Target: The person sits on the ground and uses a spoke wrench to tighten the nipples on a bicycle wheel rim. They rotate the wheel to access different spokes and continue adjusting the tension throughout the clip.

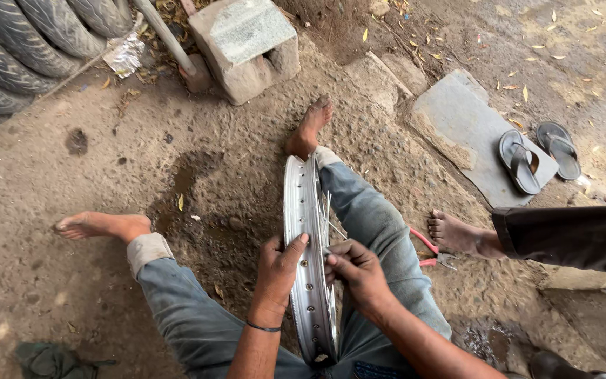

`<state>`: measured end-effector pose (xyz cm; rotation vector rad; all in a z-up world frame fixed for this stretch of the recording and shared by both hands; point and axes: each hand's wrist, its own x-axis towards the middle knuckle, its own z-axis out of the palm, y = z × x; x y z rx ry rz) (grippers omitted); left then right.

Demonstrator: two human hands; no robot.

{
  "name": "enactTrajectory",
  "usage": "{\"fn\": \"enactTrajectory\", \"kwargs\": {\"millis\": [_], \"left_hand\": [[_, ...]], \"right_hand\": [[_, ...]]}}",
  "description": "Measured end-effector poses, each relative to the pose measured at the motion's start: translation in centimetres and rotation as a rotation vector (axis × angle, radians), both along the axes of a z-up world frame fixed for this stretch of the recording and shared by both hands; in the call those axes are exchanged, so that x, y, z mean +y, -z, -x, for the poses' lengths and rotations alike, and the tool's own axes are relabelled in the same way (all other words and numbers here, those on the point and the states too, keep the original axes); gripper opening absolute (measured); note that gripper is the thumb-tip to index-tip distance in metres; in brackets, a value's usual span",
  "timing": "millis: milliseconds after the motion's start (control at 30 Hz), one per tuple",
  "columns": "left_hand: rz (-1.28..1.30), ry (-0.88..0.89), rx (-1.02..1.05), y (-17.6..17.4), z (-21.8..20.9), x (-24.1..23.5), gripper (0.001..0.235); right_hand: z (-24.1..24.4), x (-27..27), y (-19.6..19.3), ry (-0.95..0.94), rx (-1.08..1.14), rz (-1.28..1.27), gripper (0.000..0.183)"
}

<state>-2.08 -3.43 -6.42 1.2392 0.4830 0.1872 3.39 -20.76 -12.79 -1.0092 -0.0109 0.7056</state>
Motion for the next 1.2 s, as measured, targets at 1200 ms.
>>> {"fn": "enactTrajectory", "kwargs": {"millis": [1200], "left_hand": [[0.091, 0.004, 0.027, -0.1, 0.2, -0.3, 0.04]], "right_hand": [[1.7, -0.1, -2.5, 0.116, -0.14, 0.057, 0.016]]}}
